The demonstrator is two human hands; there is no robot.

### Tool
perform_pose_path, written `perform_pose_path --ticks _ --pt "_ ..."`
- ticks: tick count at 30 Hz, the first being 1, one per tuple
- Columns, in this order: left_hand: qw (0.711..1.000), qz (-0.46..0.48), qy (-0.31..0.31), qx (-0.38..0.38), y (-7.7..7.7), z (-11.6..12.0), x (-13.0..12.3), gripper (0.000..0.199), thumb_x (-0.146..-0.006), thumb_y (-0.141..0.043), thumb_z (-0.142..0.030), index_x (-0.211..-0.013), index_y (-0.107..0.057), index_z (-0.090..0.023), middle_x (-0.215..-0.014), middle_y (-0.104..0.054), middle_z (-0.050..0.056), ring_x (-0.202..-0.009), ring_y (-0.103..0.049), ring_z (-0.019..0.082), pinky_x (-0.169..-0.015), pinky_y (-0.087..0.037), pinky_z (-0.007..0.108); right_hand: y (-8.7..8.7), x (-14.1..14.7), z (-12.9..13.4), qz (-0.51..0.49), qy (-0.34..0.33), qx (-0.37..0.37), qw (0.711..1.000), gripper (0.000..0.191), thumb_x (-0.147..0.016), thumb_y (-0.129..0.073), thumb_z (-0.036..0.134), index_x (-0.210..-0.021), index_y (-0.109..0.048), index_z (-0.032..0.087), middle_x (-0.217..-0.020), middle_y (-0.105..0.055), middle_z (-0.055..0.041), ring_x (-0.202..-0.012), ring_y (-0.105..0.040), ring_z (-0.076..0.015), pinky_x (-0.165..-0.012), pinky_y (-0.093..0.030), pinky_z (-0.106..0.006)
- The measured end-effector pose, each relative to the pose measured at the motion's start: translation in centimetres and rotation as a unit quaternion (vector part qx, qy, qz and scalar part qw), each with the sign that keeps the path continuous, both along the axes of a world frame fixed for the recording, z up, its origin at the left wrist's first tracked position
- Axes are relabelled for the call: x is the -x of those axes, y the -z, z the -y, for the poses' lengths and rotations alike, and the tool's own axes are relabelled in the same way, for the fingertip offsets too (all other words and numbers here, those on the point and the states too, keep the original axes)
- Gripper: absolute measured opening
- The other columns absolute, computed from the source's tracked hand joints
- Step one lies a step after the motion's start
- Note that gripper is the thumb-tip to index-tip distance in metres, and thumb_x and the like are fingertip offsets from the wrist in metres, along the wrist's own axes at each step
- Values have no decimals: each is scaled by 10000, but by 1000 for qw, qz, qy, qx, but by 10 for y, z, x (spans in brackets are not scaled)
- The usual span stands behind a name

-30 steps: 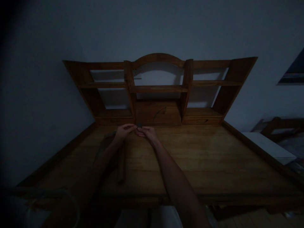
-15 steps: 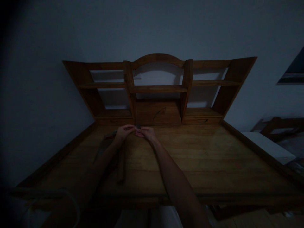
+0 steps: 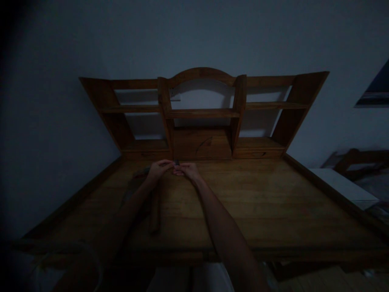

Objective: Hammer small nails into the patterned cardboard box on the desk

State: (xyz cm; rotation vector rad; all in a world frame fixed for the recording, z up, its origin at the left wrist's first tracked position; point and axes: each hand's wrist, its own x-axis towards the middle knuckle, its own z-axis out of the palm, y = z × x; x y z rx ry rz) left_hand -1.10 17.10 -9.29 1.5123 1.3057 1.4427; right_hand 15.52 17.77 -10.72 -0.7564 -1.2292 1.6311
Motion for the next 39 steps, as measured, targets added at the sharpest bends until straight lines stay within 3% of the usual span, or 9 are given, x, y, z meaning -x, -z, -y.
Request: perform_pose_path --ticks 12,18,27,31,39 --pt "1000 18 -7 3 0 0 -2 375 -529 -805 -484 -729 -743 -173 -758 -747 63 -798 -675 241 -765 -533 343 -4 1 5 11 5 6 1000 265 -612 -828 334 -741 -715 131 -721 -720 -74 -652 -679 -147 -642 -556 -232" --pt "999 49 4 22 3 1 -3 419 -535 -807 -482 -787 -741 -154 -853 -753 84 -804 -683 224 -816 -536 355 -1 1 3 11 2 1 1000 295 -590 -835 351 -741 -722 124 -765 -728 -89 -669 -680 -149 -652 -550 -231" --pt "995 40 86 34 0 3 1 646 -615 -781 -493 -1154 -669 -156 -1012 -737 104 -919 -690 239 -886 -526 363 5 1 0 19 -24 -6 1000 311 -599 -830 363 -757 -724 117 -786 -731 -95 -675 -682 -137 -670 -543 -218" --pt "992 37 116 41 -4 7 -4 591 -625 -770 -495 -1101 -698 -152 -1035 -731 101 -966 -674 244 -913 -514 359 6 1 0 23 -53 -10 998 332 -601 -830 373 -780 -723 115 -792 -731 -102 -692 -687 -150 -693 -552 -248" --pt "994 48 94 39 -10 12 -8 461 -645 -762 -460 -995 -742 -161 -1049 -728 84 -995 -661 250 -933 -506 369 6 -1 3 15 -80 -10 997 352 -644 -806 388 -847 -722 113 -837 -731 -105 -726 -689 -145 -715 -544 -237"
